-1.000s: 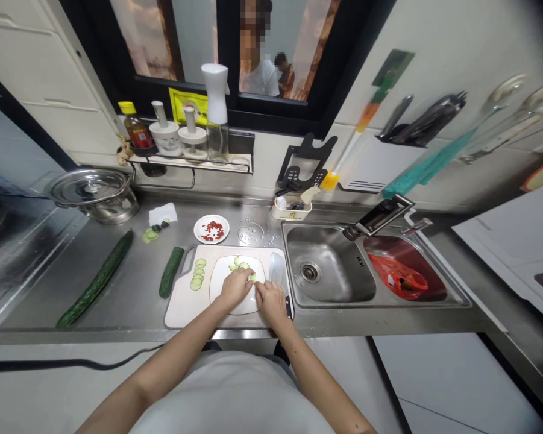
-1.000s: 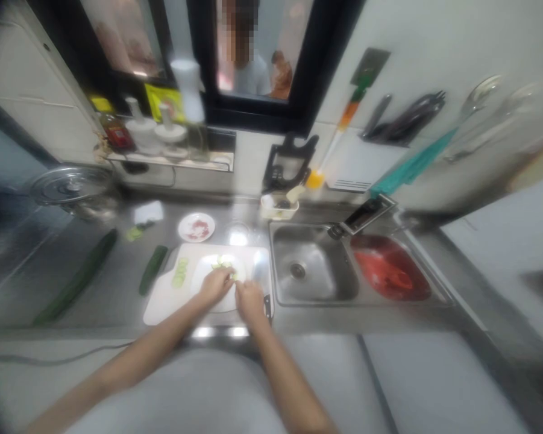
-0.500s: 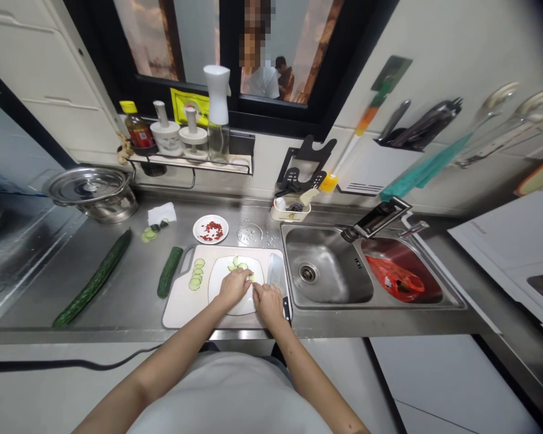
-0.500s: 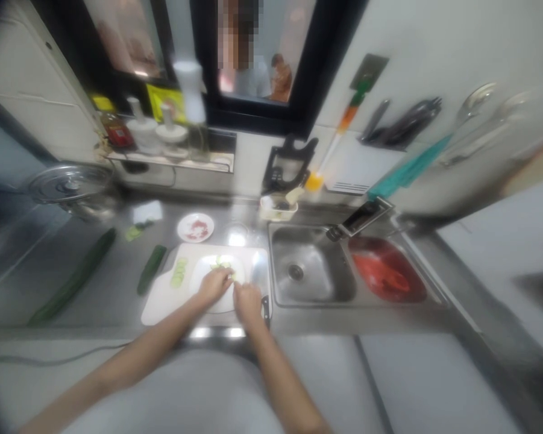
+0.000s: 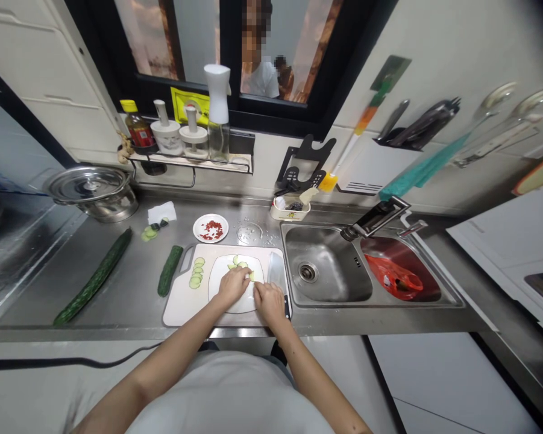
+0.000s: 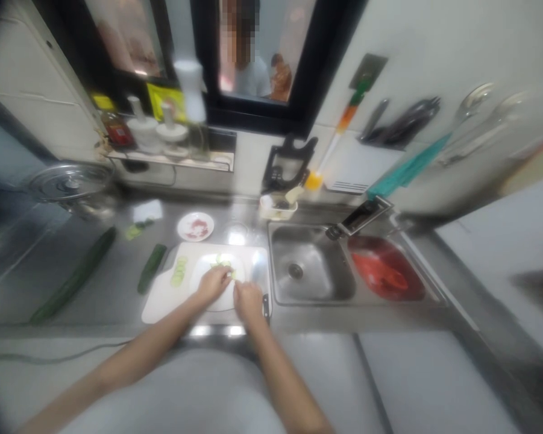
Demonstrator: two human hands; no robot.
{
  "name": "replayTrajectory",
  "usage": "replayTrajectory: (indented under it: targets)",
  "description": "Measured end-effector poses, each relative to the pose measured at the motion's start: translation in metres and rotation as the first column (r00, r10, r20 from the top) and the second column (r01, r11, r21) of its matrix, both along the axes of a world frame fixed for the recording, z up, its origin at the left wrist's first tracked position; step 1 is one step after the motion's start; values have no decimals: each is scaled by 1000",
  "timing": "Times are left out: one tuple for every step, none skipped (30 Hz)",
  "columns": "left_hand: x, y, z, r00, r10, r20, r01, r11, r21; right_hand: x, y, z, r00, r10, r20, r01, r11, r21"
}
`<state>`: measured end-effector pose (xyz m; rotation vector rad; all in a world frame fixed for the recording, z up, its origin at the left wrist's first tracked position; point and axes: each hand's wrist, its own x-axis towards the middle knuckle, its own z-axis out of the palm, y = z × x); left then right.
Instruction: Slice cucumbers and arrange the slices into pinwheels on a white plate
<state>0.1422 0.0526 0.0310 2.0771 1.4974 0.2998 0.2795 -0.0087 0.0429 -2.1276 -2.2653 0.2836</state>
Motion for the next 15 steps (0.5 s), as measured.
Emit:
replayTrajectory:
  targets:
    - [0,0,0,1000,1,1,-1,1000,3,0,-1,0,1000,-1,2,1,1000,0]
    - [0,0,0,1000,0,1,0,1000,5,0,-1,1,1000,-3,5,3,1000,-3]
    - [1,0,0,1000,-2,1,2,1000,7,0,-1,1,1000,-6,9,6,1000,-6]
    - [1,0,0,1000,-3,0,3,1000,10,0,-1,1,1000,-7,11,7,1000,-11]
    - [2,0,0,1000,-6,-2,6,1000,13,0,0,1,1000,-7,10,7,1000,-15]
    - [3,0,-1,1000,-10,-5,10,1000,17,-1,0,2,1000,-5,10,5,1000,-20]
    - [3,0,-1,1000,-14,-9,14,1000,20,-1,1,1,1000,-2,11,2,1000,-27]
    - [3,0,-1,1000,-16,-16,17,1000,21,-2,2,1,1000,1,14,-1,999,-34]
    - [3,0,-2,1000,-19,-22,19,1000,18,-2,3,1,1000,4,19,-3,999,-41]
    - [4,0,-2,999,-20,-27,21,1000,13,-2,4,0,1000,4,24,-3,999,-48]
    - [4,0,-2,999,-21,-31,22,1000,6,-3,4,-1,1000,3,29,-1,999,-52]
    - [4,0,-2,999,-21,-34,21,1000,1,-3,4,-1,1000,2,30,-1,999,-55]
    - [4,0,-3,999,-21,-34,21,1000,-1,-3,4,-2,1000,1,30,1,998,-55]
    - [4,0,-3,999,-20,-34,20,1000,-2,-3,4,-2,1000,-1,29,2,999,-53]
    - [4,0,-3,999,-19,-34,19,1000,-1,-3,4,-2,1000,0,27,2,999,-52]
